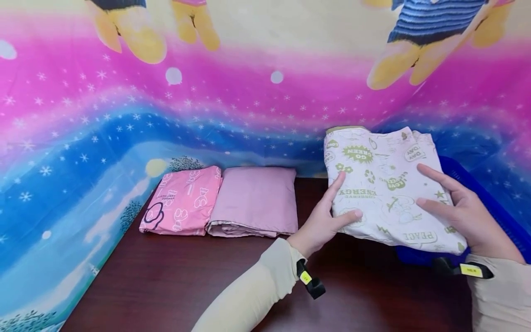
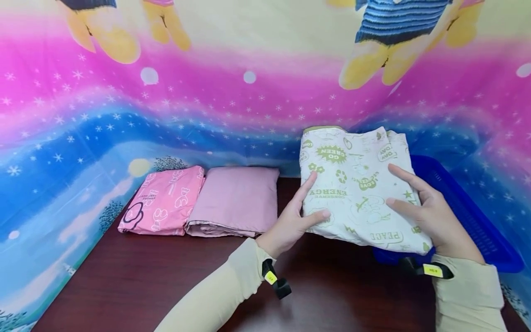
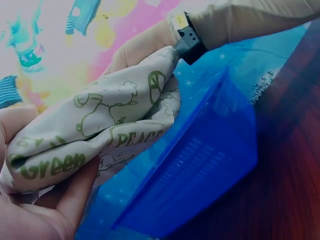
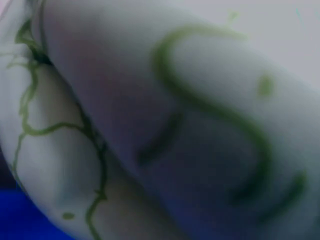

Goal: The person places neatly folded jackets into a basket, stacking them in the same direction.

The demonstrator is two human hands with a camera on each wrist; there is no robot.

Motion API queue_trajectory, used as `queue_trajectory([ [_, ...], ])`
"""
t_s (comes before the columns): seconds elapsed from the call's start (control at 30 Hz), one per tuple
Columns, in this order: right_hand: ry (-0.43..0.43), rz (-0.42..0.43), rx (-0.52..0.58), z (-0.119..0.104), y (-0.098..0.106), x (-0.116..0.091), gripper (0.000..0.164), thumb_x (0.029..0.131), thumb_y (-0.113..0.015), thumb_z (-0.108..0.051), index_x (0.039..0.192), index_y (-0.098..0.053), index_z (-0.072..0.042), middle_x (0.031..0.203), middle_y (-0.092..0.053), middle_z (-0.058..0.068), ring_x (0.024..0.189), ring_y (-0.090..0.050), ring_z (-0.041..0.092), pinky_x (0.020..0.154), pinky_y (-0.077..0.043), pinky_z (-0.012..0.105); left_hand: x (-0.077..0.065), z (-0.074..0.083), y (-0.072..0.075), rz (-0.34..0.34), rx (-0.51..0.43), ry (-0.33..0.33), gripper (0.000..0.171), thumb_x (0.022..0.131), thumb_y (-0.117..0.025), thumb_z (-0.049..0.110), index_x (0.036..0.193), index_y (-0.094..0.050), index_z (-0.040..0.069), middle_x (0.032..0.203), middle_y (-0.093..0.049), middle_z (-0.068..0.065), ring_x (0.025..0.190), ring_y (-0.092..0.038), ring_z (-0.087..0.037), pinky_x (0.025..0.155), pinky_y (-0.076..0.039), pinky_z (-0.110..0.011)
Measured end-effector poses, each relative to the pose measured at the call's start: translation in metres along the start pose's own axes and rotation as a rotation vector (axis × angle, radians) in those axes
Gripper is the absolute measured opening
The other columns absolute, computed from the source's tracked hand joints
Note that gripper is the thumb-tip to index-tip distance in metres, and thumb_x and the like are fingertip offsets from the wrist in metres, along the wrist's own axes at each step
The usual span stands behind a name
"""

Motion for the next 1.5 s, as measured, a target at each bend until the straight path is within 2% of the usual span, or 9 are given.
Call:
queue_trajectory([
  [0.17,0.119,0.064,-0.35,-0.002,0.025,0.004,0.07,0.102,-0.061,-0.009,0.16,-0.031,-0.033,0.16,-0.032,-0.015,0.114,-0.059,-0.004,0.065,-0.057,0.021,0.009,-0.004,-0.014,-0.057,-0.014,0.026,0.084,0.1,-0.062,0.007,0.16,-0.017,0.044,0.162,-0.012,0.029,0.146,-0.018,0.005,0.102,-0.042,-0.017],
  [0.23,0.165,0.099,-0.492,-0.003,0.033,0.005,0.07,0.103,-0.06,-0.012,0.161,-0.028,-0.033,0.165,-0.012,-0.018,0.097,-0.057,-0.006,0.059,-0.049,0.017,0.013,-0.008,-0.019,-0.069,-0.063,0.051,0.085,0.099,-0.06,0.001,0.16,-0.019,0.045,0.162,-0.014,0.026,0.138,-0.034,0.003,0.092,-0.048,-0.018],
  [0.4,0.226,0.123,-0.569,0.0,0.052,0.007,0.07,0.103,-0.06,-0.012,0.161,-0.027,-0.032,0.166,-0.008,-0.021,0.137,-0.035,-0.005,0.066,-0.038,0.009,0.024,-0.015,-0.032,-0.088,-0.177,0.104,0.094,0.093,-0.055,-0.014,0.158,-0.023,0.046,0.158,-0.023,0.021,0.089,-0.059,-0.007,0.074,-0.051,-0.02],
  [0.47,0.253,0.138,-0.586,0.001,0.061,0.007,0.07,0.102,-0.06,-0.009,0.161,-0.028,-0.031,0.166,-0.01,-0.021,0.147,0.0,-0.007,0.076,-0.033,0.001,0.028,-0.015,-0.038,-0.103,-0.164,0.106,0.096,0.092,-0.055,-0.016,0.159,-0.022,0.044,0.158,-0.021,0.023,0.076,-0.057,-0.009,0.07,-0.049,-0.02],
  [0.6,0.251,0.156,-0.509,0.006,0.079,0.008,0.072,0.101,-0.06,-0.003,0.16,-0.031,-0.03,0.16,-0.024,-0.024,0.14,-0.025,-0.01,0.072,-0.043,0.006,0.036,-0.019,-0.049,-0.118,-0.116,0.111,0.094,0.093,-0.059,-0.015,0.16,-0.023,0.04,0.159,-0.016,0.027,0.068,-0.056,-0.008,0.065,-0.048,-0.019],
  [0.77,0.202,0.09,-0.146,0.017,0.095,0.009,0.073,0.098,-0.056,0.009,0.159,-0.036,-0.027,0.119,-0.068,-0.018,0.08,-0.073,0.01,0.05,-0.055,0.031,0.041,-0.028,-0.06,-0.1,-0.101,0.161,0.09,0.094,-0.061,-0.012,0.16,-0.028,0.039,0.159,-0.018,0.026,0.078,-0.063,-0.006,0.069,-0.051,-0.018],
  [0.97,0.224,0.081,-0.08,0.023,0.108,0.006,0.074,0.098,-0.053,0.014,0.159,-0.037,-0.025,0.118,-0.068,-0.016,0.065,-0.071,0.014,0.048,-0.054,0.032,0.045,-0.04,-0.069,-0.014,-0.011,0.183,0.08,0.095,-0.063,-0.008,0.158,-0.035,0.034,0.158,-0.027,0.022,0.08,-0.063,-0.005,0.071,-0.05,-0.017],
  [1.3,0.244,0.171,-0.375,0.038,0.132,-0.003,0.077,0.099,-0.053,0.01,0.16,-0.03,-0.031,0.149,-0.044,-0.021,0.124,-0.046,-0.014,0.06,-0.05,0.013,0.047,-0.05,-0.088,-0.014,0.154,0.188,0.068,0.099,-0.062,0.002,0.157,-0.038,0.027,0.111,-0.056,0.014,0.046,-0.037,-0.008,0.052,-0.038,-0.018],
  [1.5,0.226,0.193,-0.54,0.054,0.135,-0.004,0.074,0.102,-0.053,0.002,0.162,-0.023,-0.032,0.162,-0.006,-0.027,0.136,-0.016,-0.018,0.077,-0.037,0.002,0.049,-0.053,-0.095,-0.05,0.316,0.144,0.066,0.101,-0.06,0.005,0.159,-0.034,0.02,0.14,-0.047,0.018,0.042,-0.031,-0.009,0.051,-0.038,-0.017],
])
Point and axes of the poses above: each hand's wrist, its own x-axis towards the middle knuckle, its own y-axis out of the back of the hand, z = x × y, the point moved 9 cm from there along x, towards the middle knuckle
